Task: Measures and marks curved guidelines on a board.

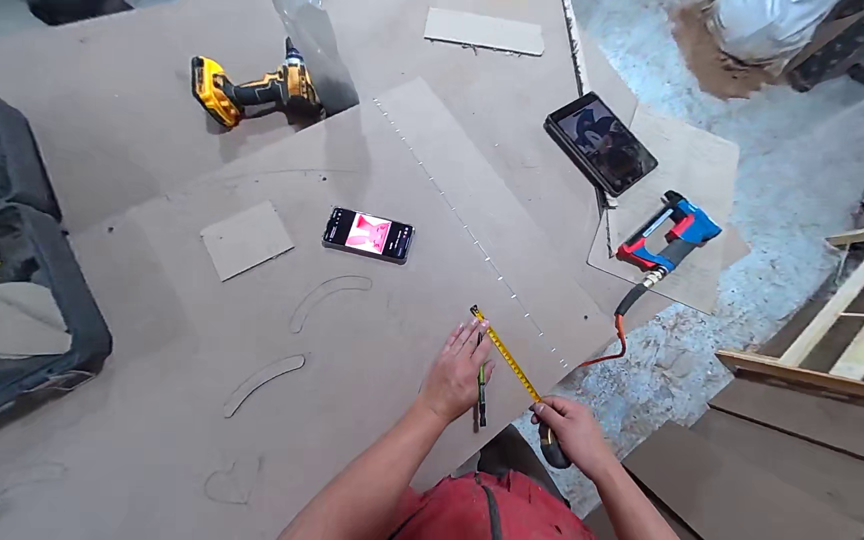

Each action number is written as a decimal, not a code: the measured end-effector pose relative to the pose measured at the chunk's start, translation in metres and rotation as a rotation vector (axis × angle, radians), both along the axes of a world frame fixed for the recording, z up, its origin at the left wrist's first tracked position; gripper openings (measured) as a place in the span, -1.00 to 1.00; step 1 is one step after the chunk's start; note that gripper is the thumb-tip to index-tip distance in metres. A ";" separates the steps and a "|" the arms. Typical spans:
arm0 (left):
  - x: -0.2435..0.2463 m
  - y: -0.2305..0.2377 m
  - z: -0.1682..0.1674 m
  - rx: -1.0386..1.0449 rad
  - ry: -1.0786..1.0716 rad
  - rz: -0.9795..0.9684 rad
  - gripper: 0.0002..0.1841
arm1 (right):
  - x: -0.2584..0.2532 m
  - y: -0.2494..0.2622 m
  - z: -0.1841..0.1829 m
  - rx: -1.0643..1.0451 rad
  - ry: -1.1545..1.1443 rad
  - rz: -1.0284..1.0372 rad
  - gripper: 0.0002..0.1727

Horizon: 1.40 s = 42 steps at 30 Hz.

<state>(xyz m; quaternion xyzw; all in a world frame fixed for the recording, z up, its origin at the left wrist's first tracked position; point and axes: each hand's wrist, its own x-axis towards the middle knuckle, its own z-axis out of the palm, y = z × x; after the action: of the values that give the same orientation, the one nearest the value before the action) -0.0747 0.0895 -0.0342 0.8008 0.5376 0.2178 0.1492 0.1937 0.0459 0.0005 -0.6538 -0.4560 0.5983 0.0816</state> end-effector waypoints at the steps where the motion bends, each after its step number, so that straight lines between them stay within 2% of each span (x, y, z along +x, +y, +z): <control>1: 0.000 -0.001 -0.001 0.013 -0.005 0.009 -0.53 | 0.000 0.001 0.000 -0.016 0.017 -0.002 -0.66; 5: 0.000 -0.007 -0.003 0.041 -0.002 0.046 -0.56 | 0.000 0.002 0.003 -0.075 0.042 -0.001 -0.67; 10: 0.002 -0.005 -0.003 0.061 -0.048 0.061 -0.62 | 0.001 0.002 0.002 -0.053 0.034 0.011 -0.70; 13: 0.002 -0.005 -0.003 0.060 -0.062 0.072 -0.64 | 0.007 0.000 -0.001 -0.085 0.119 -0.031 -0.72; 34: -0.001 -0.006 -0.003 0.043 -0.012 0.062 -0.57 | 0.008 0.004 -0.002 -0.104 0.237 -0.075 -0.71; 42: 0.002 -0.005 -0.004 0.050 -0.043 0.087 -0.59 | 0.003 0.002 0.000 -0.070 0.175 -0.071 -0.72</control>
<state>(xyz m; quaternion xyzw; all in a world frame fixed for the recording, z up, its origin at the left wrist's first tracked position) -0.0724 0.0846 -0.0384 0.7754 0.5629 0.2544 0.1310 0.1971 0.0482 0.0008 -0.6172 -0.4026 0.6654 0.1196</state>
